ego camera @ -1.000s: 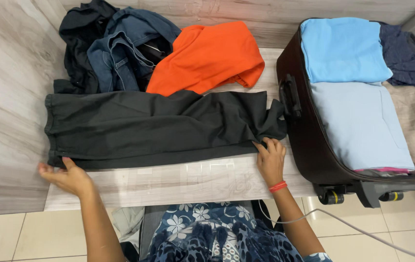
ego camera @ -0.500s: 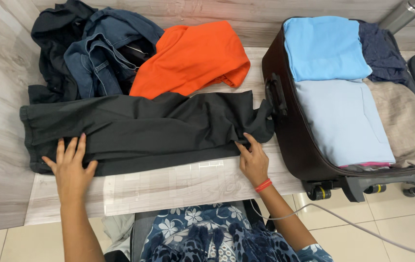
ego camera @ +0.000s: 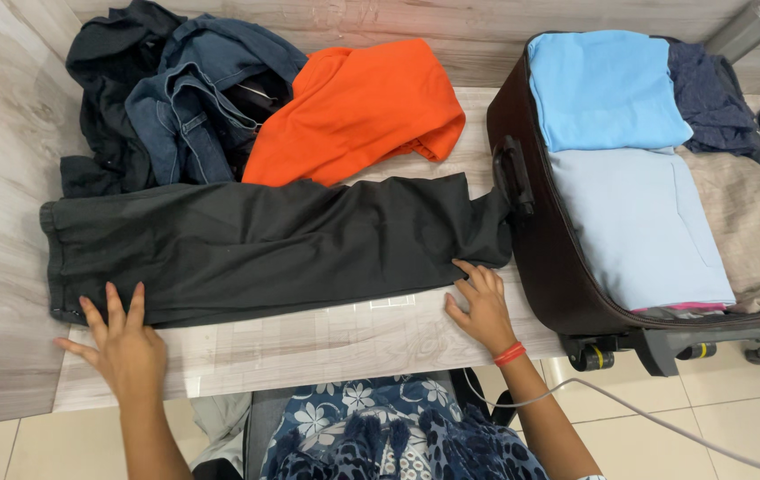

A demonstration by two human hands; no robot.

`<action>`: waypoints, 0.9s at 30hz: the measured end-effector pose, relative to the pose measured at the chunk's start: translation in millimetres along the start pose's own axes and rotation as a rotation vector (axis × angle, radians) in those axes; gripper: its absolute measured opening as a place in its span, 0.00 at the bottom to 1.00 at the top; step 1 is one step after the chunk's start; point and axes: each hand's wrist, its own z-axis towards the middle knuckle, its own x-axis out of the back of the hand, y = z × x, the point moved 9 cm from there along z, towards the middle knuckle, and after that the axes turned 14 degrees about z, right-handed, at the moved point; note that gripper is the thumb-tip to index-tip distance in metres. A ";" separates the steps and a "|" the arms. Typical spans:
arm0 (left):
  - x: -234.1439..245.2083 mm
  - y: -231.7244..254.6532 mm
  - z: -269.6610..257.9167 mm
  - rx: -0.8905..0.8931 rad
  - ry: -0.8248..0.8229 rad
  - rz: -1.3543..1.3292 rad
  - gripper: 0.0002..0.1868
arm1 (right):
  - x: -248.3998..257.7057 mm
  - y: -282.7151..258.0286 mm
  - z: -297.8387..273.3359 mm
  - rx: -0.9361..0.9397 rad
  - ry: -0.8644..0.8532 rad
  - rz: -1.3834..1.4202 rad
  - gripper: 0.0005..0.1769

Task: The person folds various articles of clothing, including light blue pants, dark blue shorts, and black pants, on a wooden surface. They then place the folded items into an open suitcase. The person handles the clothes one by one, smoothing and folding them before stacking them inside the luggage.

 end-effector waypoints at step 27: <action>144.0 166.2 23.6 -0.240 0.802 -0.009 0.08 | 13.3 -35.1 23.9 0.099 0.039 -0.177 0.13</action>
